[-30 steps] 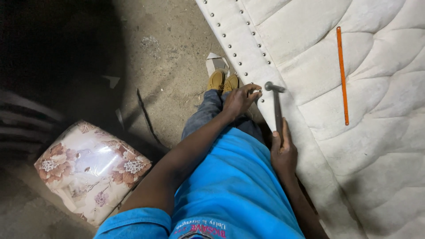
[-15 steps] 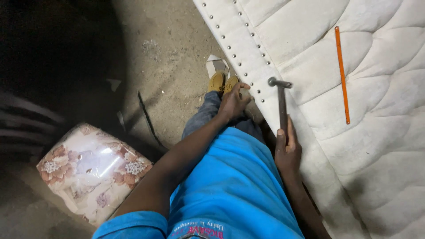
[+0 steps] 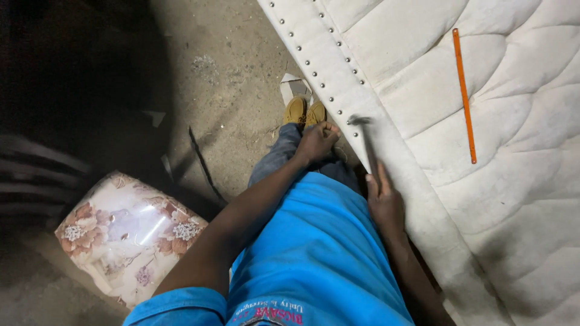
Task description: Hammering decorative metal studs into the border of a tufted headboard
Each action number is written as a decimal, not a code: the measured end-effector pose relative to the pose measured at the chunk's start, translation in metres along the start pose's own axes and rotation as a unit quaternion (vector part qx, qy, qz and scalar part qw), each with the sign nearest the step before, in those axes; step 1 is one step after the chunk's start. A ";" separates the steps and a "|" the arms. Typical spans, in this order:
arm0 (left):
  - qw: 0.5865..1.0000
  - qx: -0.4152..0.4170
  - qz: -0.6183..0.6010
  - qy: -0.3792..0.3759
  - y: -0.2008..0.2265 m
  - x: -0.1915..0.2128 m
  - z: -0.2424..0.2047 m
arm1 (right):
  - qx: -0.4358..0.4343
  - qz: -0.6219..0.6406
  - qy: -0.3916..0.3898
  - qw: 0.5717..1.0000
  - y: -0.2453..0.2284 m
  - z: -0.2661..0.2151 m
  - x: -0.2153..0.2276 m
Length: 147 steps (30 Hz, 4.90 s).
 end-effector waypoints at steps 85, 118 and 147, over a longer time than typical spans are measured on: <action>0.887 0.360 -0.260 -0.125 0.118 -0.041 -0.120 | -0.071 0.297 -0.007 0.952 -0.007 -0.005 0.002; 0.970 0.051 0.163 -0.170 0.063 -0.023 -0.054 | -0.136 0.423 0.066 0.894 0.025 0.037 -0.021; 0.967 0.044 0.156 -0.198 0.073 -0.018 -0.055 | -0.093 0.145 0.123 0.977 0.022 0.063 -0.048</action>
Point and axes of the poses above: each hand's wrist, its own z-axis towards the middle knuckle, its own x-axis out of the back of the hand, y = z × x, the point moved 2 cm from there along z, towards the middle knuckle, and after that the axes turned 15 degrees about y, right-handed, at the moved point
